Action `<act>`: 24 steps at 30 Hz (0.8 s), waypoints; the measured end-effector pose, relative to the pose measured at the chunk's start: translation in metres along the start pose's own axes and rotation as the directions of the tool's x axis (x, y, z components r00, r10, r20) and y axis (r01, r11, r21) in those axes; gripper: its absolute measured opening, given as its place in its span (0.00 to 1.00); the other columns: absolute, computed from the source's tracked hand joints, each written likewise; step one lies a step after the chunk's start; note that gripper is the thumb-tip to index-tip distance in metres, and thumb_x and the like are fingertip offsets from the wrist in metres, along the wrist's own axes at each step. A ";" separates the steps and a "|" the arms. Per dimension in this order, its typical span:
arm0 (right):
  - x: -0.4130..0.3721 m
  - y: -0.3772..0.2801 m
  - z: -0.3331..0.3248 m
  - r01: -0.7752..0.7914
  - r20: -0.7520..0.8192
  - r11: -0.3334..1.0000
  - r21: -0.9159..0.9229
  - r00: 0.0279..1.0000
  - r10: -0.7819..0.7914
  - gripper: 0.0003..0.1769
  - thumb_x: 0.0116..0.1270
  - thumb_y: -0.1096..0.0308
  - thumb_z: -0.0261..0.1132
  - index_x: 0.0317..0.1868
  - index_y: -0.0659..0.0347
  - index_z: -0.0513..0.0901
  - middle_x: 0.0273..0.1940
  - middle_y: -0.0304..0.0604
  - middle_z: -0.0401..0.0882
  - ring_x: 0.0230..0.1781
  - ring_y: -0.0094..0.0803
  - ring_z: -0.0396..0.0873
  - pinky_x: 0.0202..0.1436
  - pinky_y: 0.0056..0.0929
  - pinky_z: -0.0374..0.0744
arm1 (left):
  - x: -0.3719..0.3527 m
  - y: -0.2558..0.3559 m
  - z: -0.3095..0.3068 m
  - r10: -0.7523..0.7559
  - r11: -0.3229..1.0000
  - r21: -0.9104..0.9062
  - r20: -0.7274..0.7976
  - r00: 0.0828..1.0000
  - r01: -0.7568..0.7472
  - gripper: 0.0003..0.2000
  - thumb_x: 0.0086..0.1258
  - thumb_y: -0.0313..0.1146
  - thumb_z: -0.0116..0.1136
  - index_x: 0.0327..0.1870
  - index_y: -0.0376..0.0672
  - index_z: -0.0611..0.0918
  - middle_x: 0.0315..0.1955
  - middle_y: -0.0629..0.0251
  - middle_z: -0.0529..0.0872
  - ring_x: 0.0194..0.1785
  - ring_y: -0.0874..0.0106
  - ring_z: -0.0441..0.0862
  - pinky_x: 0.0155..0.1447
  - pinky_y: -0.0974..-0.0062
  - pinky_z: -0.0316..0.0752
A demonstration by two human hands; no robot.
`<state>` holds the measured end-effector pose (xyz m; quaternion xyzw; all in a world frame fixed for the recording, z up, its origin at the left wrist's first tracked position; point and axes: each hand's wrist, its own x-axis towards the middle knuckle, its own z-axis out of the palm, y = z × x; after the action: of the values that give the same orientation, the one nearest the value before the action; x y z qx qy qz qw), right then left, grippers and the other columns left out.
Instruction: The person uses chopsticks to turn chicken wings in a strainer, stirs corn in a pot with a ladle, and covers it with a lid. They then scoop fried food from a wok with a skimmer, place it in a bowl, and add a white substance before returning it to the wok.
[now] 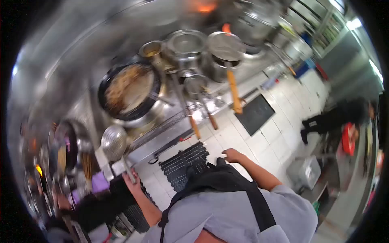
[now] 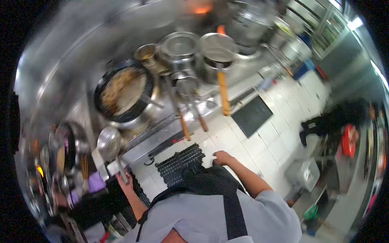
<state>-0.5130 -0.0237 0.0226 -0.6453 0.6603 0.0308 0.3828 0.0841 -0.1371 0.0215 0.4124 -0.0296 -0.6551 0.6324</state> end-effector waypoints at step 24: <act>-0.316 0.426 0.141 -0.132 0.118 -0.063 0.989 0.469 0.875 0.20 0.64 0.70 0.64 0.53 0.74 0.81 0.29 0.50 0.83 0.19 0.33 0.83 0.17 0.28 0.80 | -0.047 -0.726 0.435 -0.857 -0.132 0.979 -0.036 0.514 -0.153 0.38 0.62 0.32 0.65 0.76 0.51 0.63 0.58 0.54 0.80 0.49 0.53 0.85 0.52 0.47 0.76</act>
<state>-0.8603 0.3843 -0.0981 0.0989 0.8061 -0.4200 0.4050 -0.7575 -0.1628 -0.0751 0.4197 -0.5627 -0.6941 -0.1596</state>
